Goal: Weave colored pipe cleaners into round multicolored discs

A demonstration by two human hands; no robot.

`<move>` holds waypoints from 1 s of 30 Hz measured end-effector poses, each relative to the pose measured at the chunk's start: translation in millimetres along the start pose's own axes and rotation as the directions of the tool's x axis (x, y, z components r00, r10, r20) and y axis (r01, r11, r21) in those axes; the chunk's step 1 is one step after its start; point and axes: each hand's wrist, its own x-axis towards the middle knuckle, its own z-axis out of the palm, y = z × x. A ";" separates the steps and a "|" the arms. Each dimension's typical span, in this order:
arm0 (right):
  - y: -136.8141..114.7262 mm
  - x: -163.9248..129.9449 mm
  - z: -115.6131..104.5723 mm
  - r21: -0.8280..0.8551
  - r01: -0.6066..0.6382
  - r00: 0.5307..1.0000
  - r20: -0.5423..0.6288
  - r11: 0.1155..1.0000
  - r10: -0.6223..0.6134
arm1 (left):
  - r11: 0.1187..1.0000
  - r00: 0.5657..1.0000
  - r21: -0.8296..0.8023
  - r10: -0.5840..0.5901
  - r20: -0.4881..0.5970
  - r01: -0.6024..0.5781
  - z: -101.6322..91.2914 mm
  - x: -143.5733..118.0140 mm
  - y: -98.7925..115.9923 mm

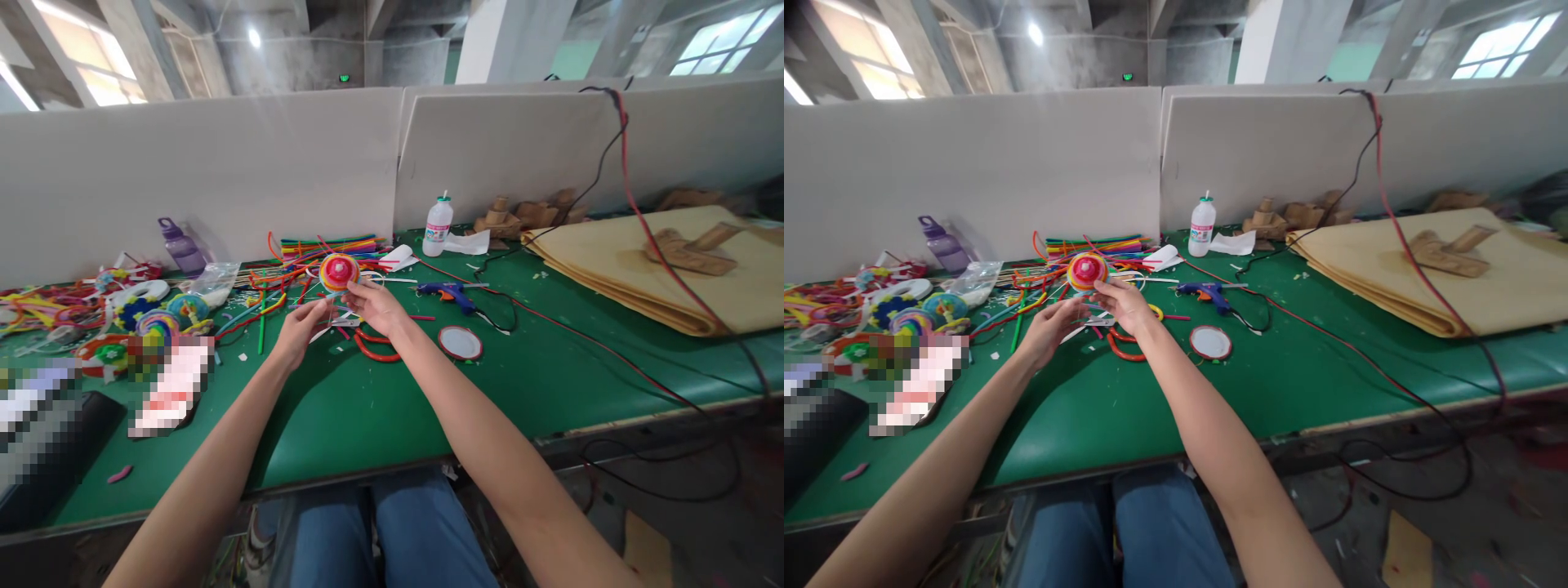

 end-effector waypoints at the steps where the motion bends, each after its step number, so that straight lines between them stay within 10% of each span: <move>1: 2.1 -0.5 1.8 0.000 -0.008 1.000 0.018 1.000 0.008 | 1.000 1.000 0.007 0.018 0.024 -0.018 1.5 -1.1 -0.4; 20: 14.6 3.0 5.1 -0.161 0.095 0.995 0.004 0.982 -0.096 | 0.992 0.975 0.010 0.127 -0.183 -0.127 1.5 2.0 -3.4; 30: 12.6 0.2 3.4 -0.353 0.155 0.986 0.003 0.922 -0.165 | 0.833 0.913 0.460 0.395 -0.106 -0.307 0.9 -3.0 -3.6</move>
